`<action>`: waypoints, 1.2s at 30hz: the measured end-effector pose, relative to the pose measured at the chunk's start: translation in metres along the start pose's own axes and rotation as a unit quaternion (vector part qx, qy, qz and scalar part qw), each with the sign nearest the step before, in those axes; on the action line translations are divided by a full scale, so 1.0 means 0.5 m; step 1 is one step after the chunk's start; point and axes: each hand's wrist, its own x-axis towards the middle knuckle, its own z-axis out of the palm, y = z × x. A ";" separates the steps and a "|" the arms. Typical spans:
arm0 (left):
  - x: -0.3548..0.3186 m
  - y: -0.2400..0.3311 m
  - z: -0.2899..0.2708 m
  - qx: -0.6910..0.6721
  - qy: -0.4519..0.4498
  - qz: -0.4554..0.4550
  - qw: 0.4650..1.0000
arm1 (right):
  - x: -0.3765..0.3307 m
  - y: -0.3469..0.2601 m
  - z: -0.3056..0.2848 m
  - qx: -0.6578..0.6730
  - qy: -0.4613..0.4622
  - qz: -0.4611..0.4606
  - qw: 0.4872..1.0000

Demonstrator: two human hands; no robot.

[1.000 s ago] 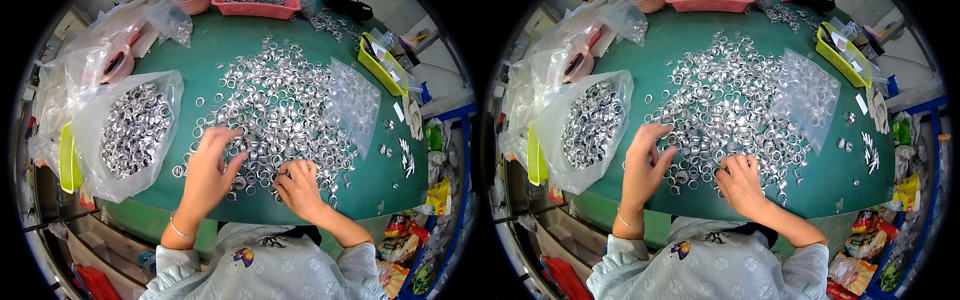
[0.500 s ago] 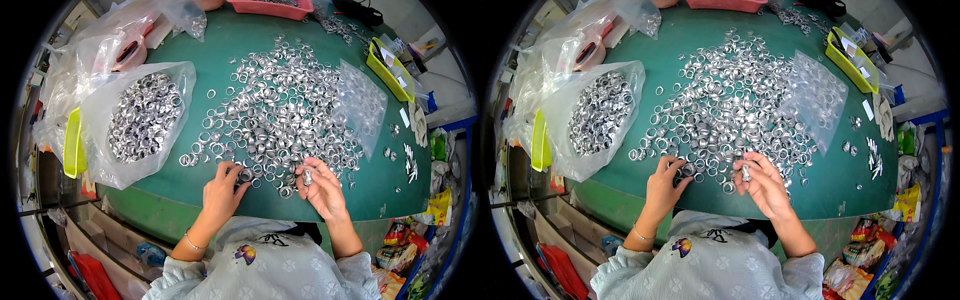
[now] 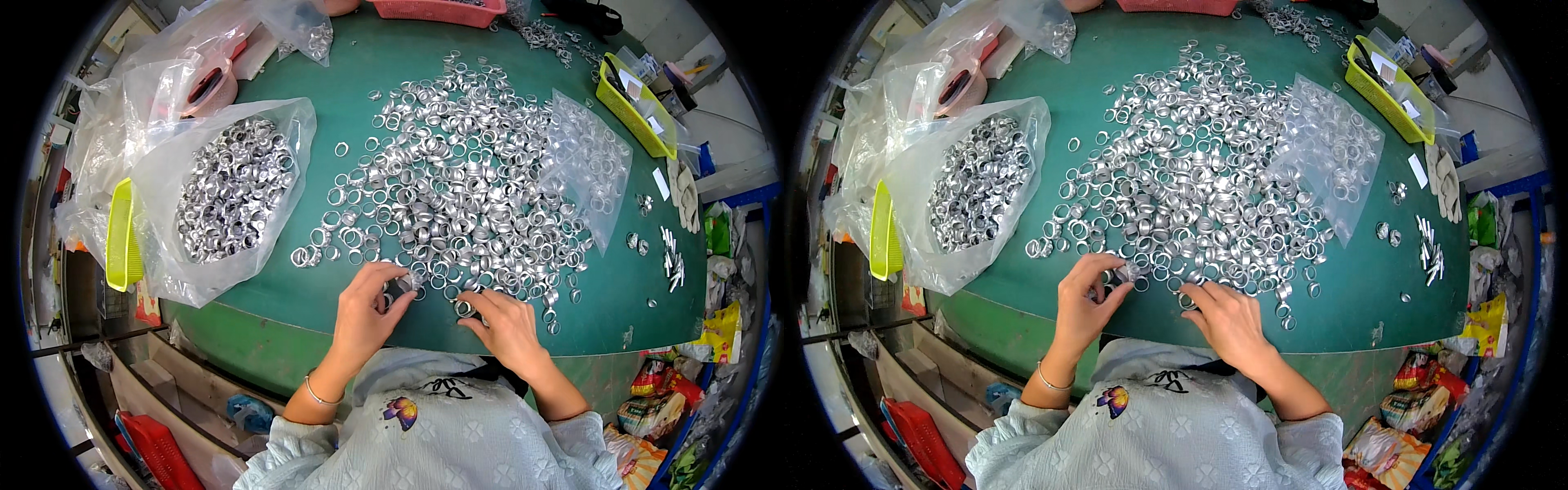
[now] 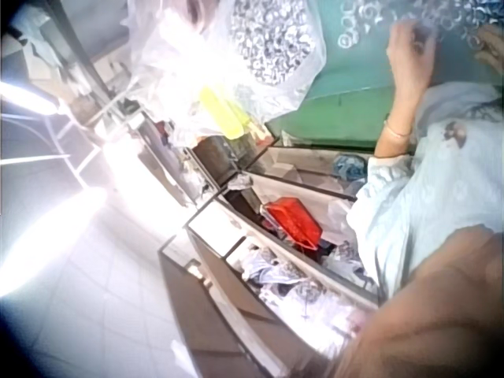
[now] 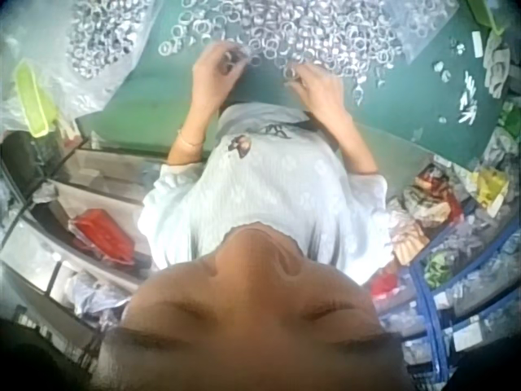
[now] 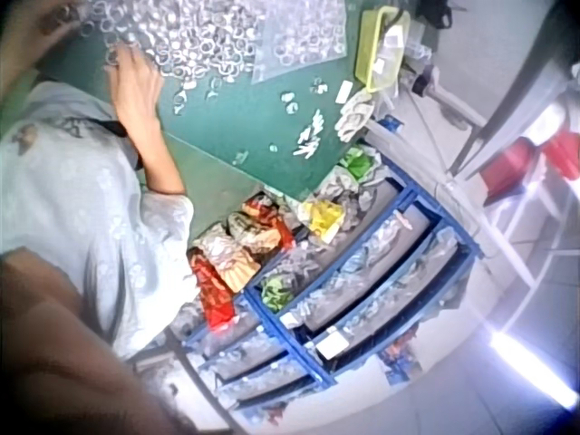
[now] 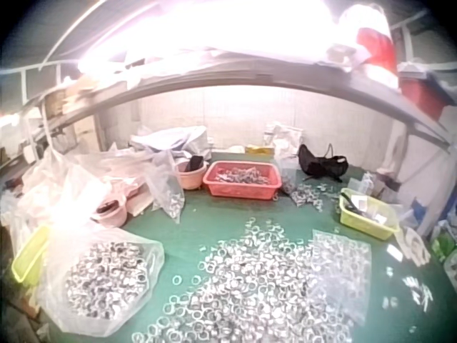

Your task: The person sorts small metal rings from a pile on a green table, placing them into a plastic bag and then moving the bag to a wooden shelf.

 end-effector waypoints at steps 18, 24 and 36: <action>-0.009 0.064 0.028 -0.087 -0.074 0.070 0.991 | 0.009 0.012 -0.009 0.729 -0.078 0.148 0.664; -0.012 0.069 0.040 -0.084 -0.054 0.126 0.987 | 0.010 -0.008 0.003 0.643 -0.099 0.166 0.741; 0.001 0.043 0.052 -0.001 -0.049 0.265 0.963 | 0.002 -0.013 0.013 0.570 -0.055 0.114 0.812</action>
